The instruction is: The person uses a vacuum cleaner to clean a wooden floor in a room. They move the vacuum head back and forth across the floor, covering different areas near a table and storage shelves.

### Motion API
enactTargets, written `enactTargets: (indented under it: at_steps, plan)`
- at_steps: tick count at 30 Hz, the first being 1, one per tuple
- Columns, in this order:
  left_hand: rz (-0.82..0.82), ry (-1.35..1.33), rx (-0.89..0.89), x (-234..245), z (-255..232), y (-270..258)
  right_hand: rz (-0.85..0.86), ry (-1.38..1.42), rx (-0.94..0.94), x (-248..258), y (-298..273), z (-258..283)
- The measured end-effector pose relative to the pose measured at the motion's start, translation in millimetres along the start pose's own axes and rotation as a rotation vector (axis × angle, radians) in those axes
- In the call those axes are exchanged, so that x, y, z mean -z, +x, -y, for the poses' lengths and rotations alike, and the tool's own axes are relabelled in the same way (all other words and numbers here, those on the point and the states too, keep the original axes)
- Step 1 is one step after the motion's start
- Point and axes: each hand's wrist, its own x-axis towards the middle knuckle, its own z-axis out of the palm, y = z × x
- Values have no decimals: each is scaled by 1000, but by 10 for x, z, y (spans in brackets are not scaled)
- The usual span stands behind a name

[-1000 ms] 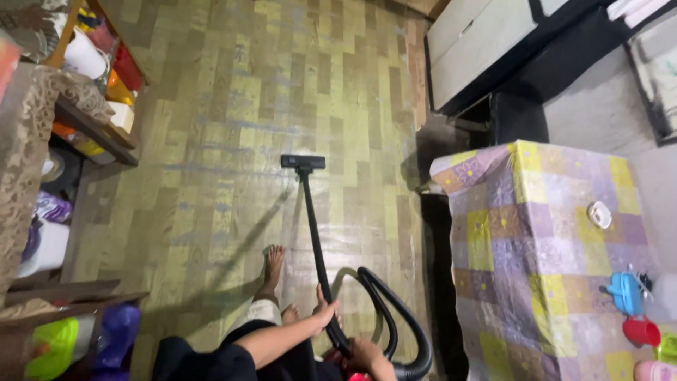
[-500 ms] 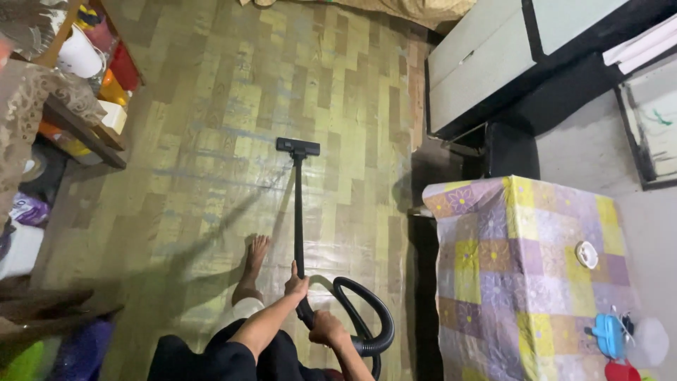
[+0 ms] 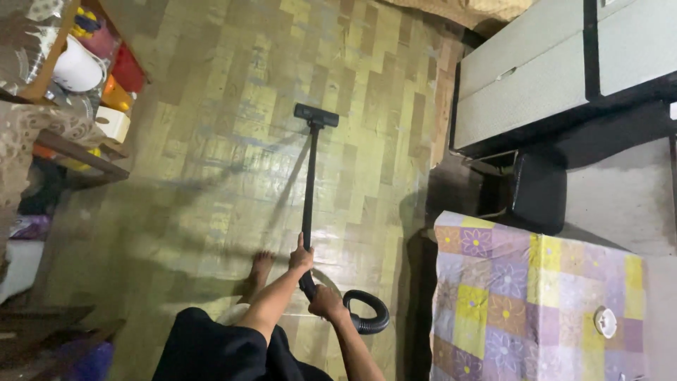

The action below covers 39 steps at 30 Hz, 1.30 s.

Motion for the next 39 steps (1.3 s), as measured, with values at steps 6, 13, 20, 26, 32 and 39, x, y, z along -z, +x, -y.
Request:
enactTargets:
  at_steps: [6,13,20,26,32,39]
  plan:
    - [-107,2,-128,404,-701,528,-22,207,-16,1003,194,456]
    - [-106,-9,-131,426,-697,504,9,199,-38,1002,189,483]
    - [-47,0,-50,173,-117,13,-13,90,17,393,-356,368]
    - [25,-22,-1,-149,574,-452,64,229,-67,-315,-921,208]
    - [14,-33,-25,-808,1622,-1006,44,139,-41,-1462,-1493,-230]
    - [184,-181,-35,-1405,2705,-2086,-35,127,23,-3085,-1883,-1136]
